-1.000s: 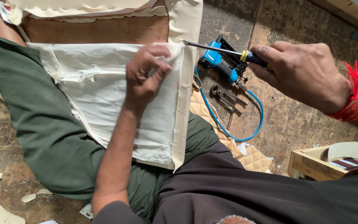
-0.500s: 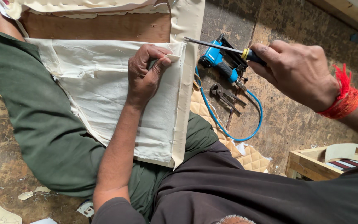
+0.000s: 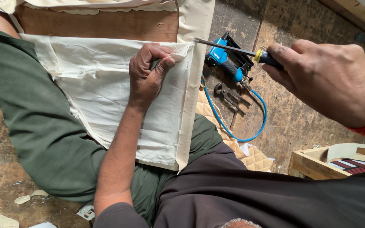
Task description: The person is upholstering a wooden frame by attaching a white fabric cover. They use pliers to pull and secure the fabric, a screwdriver to adjust staples, and a pneumatic staple gun to fasten the material to the frame.
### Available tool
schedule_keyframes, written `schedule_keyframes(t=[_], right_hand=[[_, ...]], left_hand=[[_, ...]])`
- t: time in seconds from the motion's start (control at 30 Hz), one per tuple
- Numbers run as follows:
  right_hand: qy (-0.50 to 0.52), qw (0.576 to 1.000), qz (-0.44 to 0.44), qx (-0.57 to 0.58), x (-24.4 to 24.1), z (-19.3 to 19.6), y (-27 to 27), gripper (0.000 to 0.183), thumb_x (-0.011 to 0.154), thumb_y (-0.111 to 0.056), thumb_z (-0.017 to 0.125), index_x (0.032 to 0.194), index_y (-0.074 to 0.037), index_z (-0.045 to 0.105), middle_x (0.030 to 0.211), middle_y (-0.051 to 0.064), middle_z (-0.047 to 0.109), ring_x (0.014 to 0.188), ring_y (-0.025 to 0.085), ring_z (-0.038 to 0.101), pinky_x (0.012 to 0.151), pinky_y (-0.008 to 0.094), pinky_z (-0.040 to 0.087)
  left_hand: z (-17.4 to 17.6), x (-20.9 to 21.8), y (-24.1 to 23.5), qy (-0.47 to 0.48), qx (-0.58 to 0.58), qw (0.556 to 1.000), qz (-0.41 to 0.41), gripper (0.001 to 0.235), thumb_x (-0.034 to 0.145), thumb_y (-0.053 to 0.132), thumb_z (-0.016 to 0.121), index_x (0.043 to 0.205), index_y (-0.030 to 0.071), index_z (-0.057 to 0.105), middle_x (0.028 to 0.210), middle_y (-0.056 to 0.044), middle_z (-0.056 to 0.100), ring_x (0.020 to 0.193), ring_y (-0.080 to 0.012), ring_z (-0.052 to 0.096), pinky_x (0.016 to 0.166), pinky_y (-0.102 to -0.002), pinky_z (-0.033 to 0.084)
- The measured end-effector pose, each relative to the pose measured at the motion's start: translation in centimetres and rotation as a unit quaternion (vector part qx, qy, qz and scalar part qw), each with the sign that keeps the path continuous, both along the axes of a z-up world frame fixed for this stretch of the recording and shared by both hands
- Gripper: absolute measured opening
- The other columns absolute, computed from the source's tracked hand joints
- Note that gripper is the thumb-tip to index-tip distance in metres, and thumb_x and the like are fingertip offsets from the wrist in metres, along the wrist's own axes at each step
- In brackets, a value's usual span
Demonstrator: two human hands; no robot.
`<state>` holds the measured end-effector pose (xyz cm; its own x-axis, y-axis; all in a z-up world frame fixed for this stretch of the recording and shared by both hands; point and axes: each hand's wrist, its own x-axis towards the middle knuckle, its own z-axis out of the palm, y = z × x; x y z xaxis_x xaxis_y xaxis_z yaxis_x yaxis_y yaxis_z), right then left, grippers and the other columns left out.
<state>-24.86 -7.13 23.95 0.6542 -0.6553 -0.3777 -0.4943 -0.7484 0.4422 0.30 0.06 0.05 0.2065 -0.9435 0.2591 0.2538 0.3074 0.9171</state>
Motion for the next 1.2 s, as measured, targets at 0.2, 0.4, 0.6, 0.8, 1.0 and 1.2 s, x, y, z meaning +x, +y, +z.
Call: schedule_keyframes(t=[0.2,0.4,0.6,0.8,1.0,1.2], right_hand=[[-0.015,0.996,0.076,-0.04,-0.3,0.1,-0.8,0.037,0.107,-0.046,0.051,0.103,-0.014,0.071,0.068,0.0,0.062,0.047,0.012,0.057,0.039,0.026,0.043],[0.096,0.993,0.066,-0.031,0.2,-0.3,-3.4,0.036,0.108,-0.044,0.049,0.113,-0.014,0.068,0.065,0.002,0.062,0.039,0.007,0.054,0.033,0.021,0.044],[-0.053,0.984,0.02,0.167,1.1,-2.3,-9.2,0.034,0.105,-0.04,0.059,0.112,-0.008,0.071,0.067,0.006,0.067,0.046,0.014,0.059,0.045,0.03,0.047],[-0.158,0.978,-0.022,0.132,-5.2,-4.4,-4.5,0.033,0.105,-0.04,0.064,0.118,-0.012,0.074,0.075,0.007,0.069,0.054,0.019,0.063,0.049,0.034,0.05],[-0.116,0.992,0.026,0.049,-3.8,-3.6,-3.0,0.037,0.108,-0.043,0.062,0.116,-0.009,0.073,0.081,0.007,0.069,0.058,0.021,0.064,0.049,0.034,0.05],[-0.132,0.989,-0.001,0.067,-3.4,-4.0,-2.9,0.037,0.107,-0.042,0.061,0.115,-0.008,0.073,0.08,0.008,0.07,0.057,0.021,0.064,0.05,0.035,0.05]], left_hand=[[0.0,-0.4,-0.3,-0.018,-0.008,1.0,-0.005,0.021,0.102,0.021,0.076,0.099,0.005,0.063,0.1,-0.006,0.073,0.093,-0.0118,0.068,0.085,-0.027,0.056],[-0.4,-0.6,-0.3,-0.052,-0.01,0.999,-0.001,0.022,0.1,0.021,0.079,0.097,0.004,0.065,0.1,-0.007,0.073,0.094,-0.0135,0.068,0.086,-0.029,0.057],[-0.4,-0.6,-0.3,-0.092,-0.003,0.995,0.027,0.025,0.099,0.023,0.08,0.094,0.005,0.064,0.097,-0.007,0.073,0.091,-0.0161,0.07,0.09,-0.031,0.055],[-0.1,-0.1,-0.2,-0.118,-0.017,0.992,0.029,0.026,0.098,0.025,0.081,0.092,0.006,0.064,0.096,-0.008,0.073,0.091,-0.0197,0.07,0.085,-0.031,0.055],[0.1,-0.1,-0.2,-0.148,-0.048,0.987,0.037,0.025,0.099,0.024,0.081,0.091,0.008,0.064,0.095,-0.005,0.075,0.092,-0.0181,0.068,0.092,-0.035,0.053],[-0.1,-0.1,-0.4,-0.157,-0.044,0.986,0.039,0.026,0.098,0.024,0.082,0.089,0.008,0.064,0.094,-0.005,0.074,0.09,-0.0182,0.067,0.082,-0.033,0.053]])
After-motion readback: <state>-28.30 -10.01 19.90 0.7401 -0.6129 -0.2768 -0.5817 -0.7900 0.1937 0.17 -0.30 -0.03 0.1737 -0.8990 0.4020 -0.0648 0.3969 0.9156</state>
